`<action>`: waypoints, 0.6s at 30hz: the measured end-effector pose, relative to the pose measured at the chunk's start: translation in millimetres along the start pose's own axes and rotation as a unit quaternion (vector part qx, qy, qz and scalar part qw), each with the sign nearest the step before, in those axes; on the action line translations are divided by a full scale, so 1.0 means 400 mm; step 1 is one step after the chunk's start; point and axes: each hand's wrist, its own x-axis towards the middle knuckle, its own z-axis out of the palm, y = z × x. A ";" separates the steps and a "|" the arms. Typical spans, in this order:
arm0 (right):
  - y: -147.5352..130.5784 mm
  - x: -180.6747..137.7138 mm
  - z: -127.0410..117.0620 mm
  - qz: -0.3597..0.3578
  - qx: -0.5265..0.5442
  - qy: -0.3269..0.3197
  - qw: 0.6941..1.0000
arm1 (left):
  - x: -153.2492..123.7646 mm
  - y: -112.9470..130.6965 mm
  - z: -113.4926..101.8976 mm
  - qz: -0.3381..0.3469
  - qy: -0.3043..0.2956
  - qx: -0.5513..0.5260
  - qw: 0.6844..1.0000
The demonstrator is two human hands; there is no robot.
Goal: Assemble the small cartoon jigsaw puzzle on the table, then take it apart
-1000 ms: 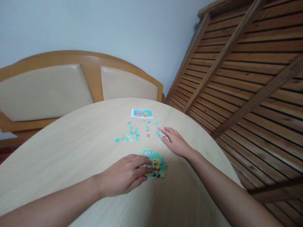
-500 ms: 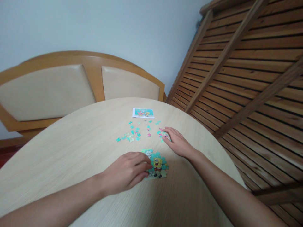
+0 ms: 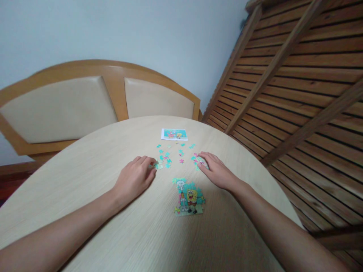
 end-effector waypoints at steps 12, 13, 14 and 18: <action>0.003 -0.002 0.001 -0.005 -0.001 0.001 1.000 | 0.012 -0.019 0.007 -0.050 0.011 -0.018 0.999; 0.003 -0.002 0.000 -0.005 -0.001 -0.001 1.000 | 0.011 -0.018 0.006 -0.053 0.011 -0.015 0.998; 0.003 -0.002 0.000 -0.005 0.000 -0.001 1.000 | 0.011 -0.018 0.005 -0.055 0.010 -0.011 0.998; 0.005 -0.001 0.002 -0.006 0.001 -0.001 1.000 | 0.011 -0.021 0.004 -0.061 0.007 -0.001 0.998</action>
